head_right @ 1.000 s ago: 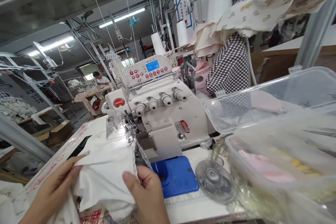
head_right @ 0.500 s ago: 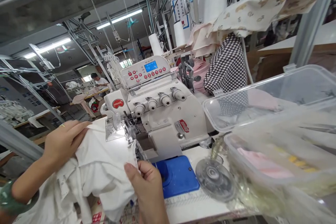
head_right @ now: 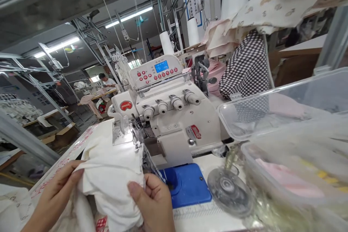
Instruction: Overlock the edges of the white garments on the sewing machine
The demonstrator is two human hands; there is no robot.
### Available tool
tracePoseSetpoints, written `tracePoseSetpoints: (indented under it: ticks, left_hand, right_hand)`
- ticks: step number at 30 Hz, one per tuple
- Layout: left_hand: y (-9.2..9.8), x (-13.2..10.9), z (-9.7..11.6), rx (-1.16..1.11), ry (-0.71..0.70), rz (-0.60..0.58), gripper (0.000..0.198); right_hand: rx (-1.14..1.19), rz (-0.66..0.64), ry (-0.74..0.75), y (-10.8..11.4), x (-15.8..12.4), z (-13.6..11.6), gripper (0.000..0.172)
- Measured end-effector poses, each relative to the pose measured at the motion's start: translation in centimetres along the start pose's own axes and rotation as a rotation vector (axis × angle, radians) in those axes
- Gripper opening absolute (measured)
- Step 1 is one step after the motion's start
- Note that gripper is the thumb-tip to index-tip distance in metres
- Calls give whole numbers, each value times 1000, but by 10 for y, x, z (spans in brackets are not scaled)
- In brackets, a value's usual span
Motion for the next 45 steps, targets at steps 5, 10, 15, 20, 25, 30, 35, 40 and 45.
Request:
tracePoseSetpoints:
  ticks: [5,10,15,20,25,30,35,40,45]
  left_hand:
    - [11,41,14,55,-87,-1,22]
    - [17,65,33,438,-341,80,23]
    - [3,35,42,335,-290,143,30]
    - [-21,9,32,35,-129,-92,19]
    - [-16,38,29,-101,-32,-209,20]
    - [-32,60,14,-85,20,-255,26]
    - [-19,49,45,250,-153,7,17]
    - [-31,16,122,324,-542,58,25]
    - [-47,19,128,166,-600,-53,29]
  right_hand:
    - [-46,34,25,5,7,-9,37]
    - [-62,53,63,9,11,-7,37]
    - [-47,22,173,5,8,-10,36]
    - [-20,38,145,2,2,-5,34]
    - [-15,152,124,3,0,-1,39]
    - [-35,182,150,1,5,-5,42]
    - [-84,181,165,4,7,-4,42]
    - [-26,164,175,4,4,-4,39]
    - [-81,176,185,9,4,-4,38]
Point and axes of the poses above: each hand's wrist, its own x-axis towards the middle knuckle, its own y-axis out of the back of the hand, z = x × y, the point moved 9 cm from there along x, towards the middle knuckle, and after that the axes turned 5 degrees about -z, right-handed, at the moved point
